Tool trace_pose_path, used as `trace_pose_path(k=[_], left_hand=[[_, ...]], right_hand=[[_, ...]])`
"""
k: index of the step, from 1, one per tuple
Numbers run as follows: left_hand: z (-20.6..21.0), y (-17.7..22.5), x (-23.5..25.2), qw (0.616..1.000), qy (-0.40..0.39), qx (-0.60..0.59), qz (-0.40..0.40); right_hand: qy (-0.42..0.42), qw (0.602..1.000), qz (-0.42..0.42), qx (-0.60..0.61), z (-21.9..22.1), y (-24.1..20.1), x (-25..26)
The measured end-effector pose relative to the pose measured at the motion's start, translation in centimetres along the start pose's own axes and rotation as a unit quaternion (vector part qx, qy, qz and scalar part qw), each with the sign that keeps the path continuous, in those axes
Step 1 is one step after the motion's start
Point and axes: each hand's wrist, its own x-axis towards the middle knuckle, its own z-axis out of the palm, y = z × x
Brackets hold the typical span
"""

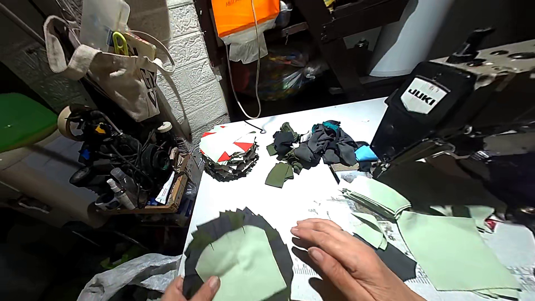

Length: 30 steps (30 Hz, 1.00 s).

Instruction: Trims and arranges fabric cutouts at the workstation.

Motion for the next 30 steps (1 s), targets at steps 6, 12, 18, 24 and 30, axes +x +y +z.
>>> trace_pose_path(k=[6, 12, 18, 24, 30], left_hand=[[0.2, 6.4, 8.0, 0.996, -0.005, -0.044, 0.076], [3.1, 12.6, 17.3, 0.990, 0.027, -0.132, 0.036], [3.4, 12.4, 24.0, 0.979, 0.049, -0.199, -0.005], [3.4, 11.8, 25.8, 0.987, 0.058, -0.148, -0.030], [3.0, 12.1, 26.2, 0.993, 0.055, -0.093, -0.038]], right_hand=[[-0.036, 0.999, 0.027, -0.008, 0.2, -0.7, -0.8], [-0.070, 0.996, 0.041, -0.020, 0.7, -0.9, -1.1], [-0.078, 0.995, 0.047, -0.029, 0.7, -1.0, -1.1], [-0.075, 0.996, 0.044, -0.035, 0.7, -1.0, -1.0], [-0.080, 0.995, 0.042, -0.034, 0.8, -0.9, -1.1]])
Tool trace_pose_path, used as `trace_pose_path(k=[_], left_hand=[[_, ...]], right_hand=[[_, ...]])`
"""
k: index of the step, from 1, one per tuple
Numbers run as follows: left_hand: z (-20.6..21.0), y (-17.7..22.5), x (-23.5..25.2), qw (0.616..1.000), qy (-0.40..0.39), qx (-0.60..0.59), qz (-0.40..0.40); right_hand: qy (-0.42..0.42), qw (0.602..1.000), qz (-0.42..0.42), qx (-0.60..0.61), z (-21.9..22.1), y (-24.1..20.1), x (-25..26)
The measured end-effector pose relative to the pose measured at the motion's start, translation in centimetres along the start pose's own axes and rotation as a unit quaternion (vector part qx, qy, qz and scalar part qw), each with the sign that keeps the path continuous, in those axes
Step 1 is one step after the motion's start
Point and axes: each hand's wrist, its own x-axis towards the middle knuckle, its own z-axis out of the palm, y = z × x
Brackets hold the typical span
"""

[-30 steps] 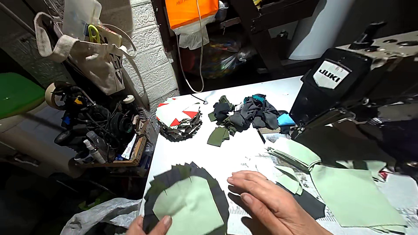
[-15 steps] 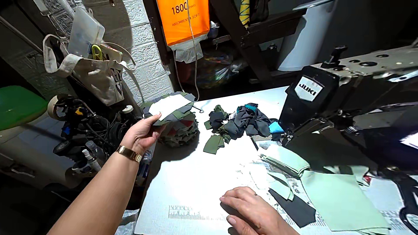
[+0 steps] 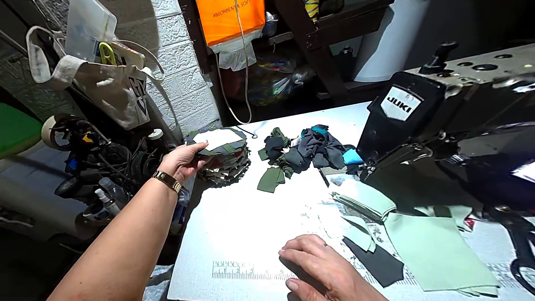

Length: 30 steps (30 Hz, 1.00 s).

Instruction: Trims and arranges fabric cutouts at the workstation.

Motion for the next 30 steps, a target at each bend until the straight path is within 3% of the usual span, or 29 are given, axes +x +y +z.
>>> trace_pose_path(k=[10, 23, 30], left_hand=[[-2.7, 1.0, 1.8, 0.985, 0.012, 0.175, 0.005], [-3.8, 0.5, 2.4, 0.962, 0.015, 0.267, 0.059], [-4.2, 0.6, -0.2, 0.960, 0.022, 0.271, 0.069]], right_hand=[[0.002, 1.000, -0.005, -0.007, 0.0, 0.1, -0.1], [0.033, 0.999, -0.031, -0.010, 0.7, 0.3, 0.0], [-0.047, 0.999, 0.007, 0.010, -3.7, -3.3, -1.9]])
